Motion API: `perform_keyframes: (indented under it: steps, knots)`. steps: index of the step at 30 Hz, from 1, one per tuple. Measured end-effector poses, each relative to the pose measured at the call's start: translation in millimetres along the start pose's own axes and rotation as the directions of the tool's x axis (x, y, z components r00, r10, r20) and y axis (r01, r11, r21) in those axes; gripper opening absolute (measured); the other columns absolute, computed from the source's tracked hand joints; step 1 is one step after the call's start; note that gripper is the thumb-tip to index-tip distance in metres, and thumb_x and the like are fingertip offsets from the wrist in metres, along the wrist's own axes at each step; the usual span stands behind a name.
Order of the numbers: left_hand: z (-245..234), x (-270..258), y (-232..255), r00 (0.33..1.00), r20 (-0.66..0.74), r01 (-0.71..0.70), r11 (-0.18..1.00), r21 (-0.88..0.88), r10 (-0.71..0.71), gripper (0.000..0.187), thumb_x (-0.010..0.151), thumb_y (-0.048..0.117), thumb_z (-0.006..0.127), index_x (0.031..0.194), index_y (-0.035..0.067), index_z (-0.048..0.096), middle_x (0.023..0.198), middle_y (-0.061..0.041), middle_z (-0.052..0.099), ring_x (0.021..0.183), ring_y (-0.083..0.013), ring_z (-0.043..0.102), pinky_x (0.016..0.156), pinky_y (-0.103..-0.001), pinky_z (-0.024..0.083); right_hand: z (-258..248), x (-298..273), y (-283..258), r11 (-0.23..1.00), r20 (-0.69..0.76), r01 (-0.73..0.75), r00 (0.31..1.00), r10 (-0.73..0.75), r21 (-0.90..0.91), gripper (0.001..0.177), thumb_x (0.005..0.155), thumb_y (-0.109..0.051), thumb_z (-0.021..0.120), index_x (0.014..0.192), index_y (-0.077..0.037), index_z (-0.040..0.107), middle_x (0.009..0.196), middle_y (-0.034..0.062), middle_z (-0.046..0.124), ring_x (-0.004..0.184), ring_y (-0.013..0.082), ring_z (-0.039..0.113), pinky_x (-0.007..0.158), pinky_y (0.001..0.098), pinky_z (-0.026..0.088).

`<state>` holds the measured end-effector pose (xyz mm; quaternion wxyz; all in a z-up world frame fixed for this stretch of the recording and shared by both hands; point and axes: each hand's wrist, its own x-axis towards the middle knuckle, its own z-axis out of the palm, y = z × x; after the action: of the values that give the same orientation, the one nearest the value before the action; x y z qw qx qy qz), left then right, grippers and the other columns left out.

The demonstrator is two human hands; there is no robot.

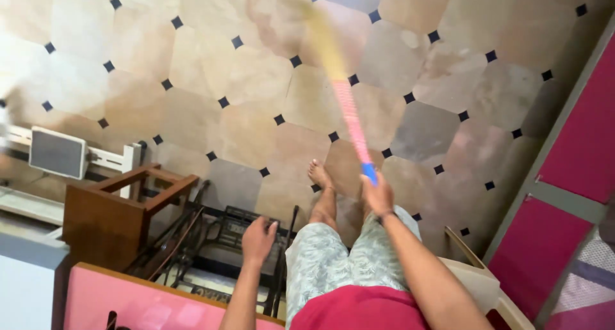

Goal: Sweep the floor in a bedroom using a broom.

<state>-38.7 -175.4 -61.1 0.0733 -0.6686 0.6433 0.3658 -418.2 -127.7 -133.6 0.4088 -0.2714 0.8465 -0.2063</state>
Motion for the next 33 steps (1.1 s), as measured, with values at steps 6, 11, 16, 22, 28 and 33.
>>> perform_keyframes:
  steps: [6, 11, 16, 22, 28, 33]
  knots:
    - [39, 41, 172, 0.955, 0.145, -0.207, 0.933, -0.296, 0.258, 0.052, 0.088, 0.044, 0.073, 0.121, 0.004, 0.068, 0.113, -0.019, 0.073, 0.104, -0.0359, 0.071, 0.088, -0.044, 0.056, -69, 71, 202, 0.854, -0.410, -0.518, 0.790, 0.456, -0.046, 0.049, 0.098, -0.045, 0.063, 0.109, 0.001, 0.069, 0.106, 0.0264, 0.070, 0.099, 0.0442, 0.067, 0.085, 0.0532, 0.053]
    - [59, 29, 331, 0.812, 0.375, -0.410, 0.894, -0.181, 0.448, 0.059, 0.088, 0.052, 0.070, 0.124, 0.006, 0.068, 0.116, -0.018, 0.074, 0.108, -0.0381, 0.068, 0.098, -0.046, 0.051, -129, 141, 209, 0.783, -0.240, -0.619, 0.771, 0.590, -0.062, 0.051, 0.094, -0.048, 0.062, 0.106, 0.000, 0.072, 0.110, 0.0273, 0.069, 0.105, 0.0423, 0.067, 0.089, 0.0514, 0.053]
    - [105, 35, 441, 0.779, 0.447, -0.235, 0.865, -0.443, 0.441, 0.073, 0.096, 0.050, 0.065, 0.150, 0.005, 0.044, 0.137, -0.022, 0.060, 0.129, -0.0378, 0.058, 0.107, -0.044, 0.044, -111, 209, 105, 0.868, 0.066, -0.476, 0.870, 0.488, -0.140, 0.058, 0.090, -0.057, 0.062, 0.105, -0.003, 0.075, 0.111, 0.0280, 0.070, 0.113, 0.0396, 0.068, 0.094, 0.0489, 0.054]
    - [124, 55, 529, 0.500, 0.749, -0.197, 0.900, -0.390, 0.434, 0.067, 0.091, 0.045, 0.064, 0.146, 0.009, 0.055, 0.131, -0.016, 0.070, 0.122, -0.0308, 0.067, 0.105, -0.040, 0.051, -283, 236, -28, 0.876, 0.327, 0.352, 0.913, -0.244, -0.331, 0.030, 0.089, -0.034, 0.065, 0.113, -0.016, 0.066, 0.100, 0.0183, 0.074, 0.097, 0.0431, 0.068, 0.082, 0.0570, 0.053]
    - [166, 68, 527, 0.532, 0.763, -0.287, 0.926, -0.244, 0.366, 0.070, 0.089, 0.049, 0.067, 0.146, 0.010, 0.053, 0.129, -0.014, 0.071, 0.117, -0.0297, 0.068, 0.102, -0.039, 0.051, -364, 233, 98, 0.899, 0.015, 0.054, 0.998, -0.053, -0.435, 0.033, 0.084, -0.028, 0.069, 0.115, -0.018, 0.063, 0.096, 0.0171, 0.074, 0.093, 0.0422, 0.070, 0.080, 0.0557, 0.055]
    - [172, 100, 523, 0.531, 0.806, -0.206, 0.963, -0.175, 0.260, 0.073, 0.089, 0.053, 0.069, 0.145, 0.009, 0.052, 0.127, -0.015, 0.072, 0.116, -0.0288, 0.070, 0.101, -0.038, 0.053, -393, 206, 222, 0.867, -0.216, -0.433, 0.897, 0.386, -0.247, 0.035, 0.088, -0.031, 0.069, 0.116, -0.010, 0.063, 0.108, 0.0237, 0.071, 0.100, 0.0462, 0.067, 0.086, 0.0565, 0.054]
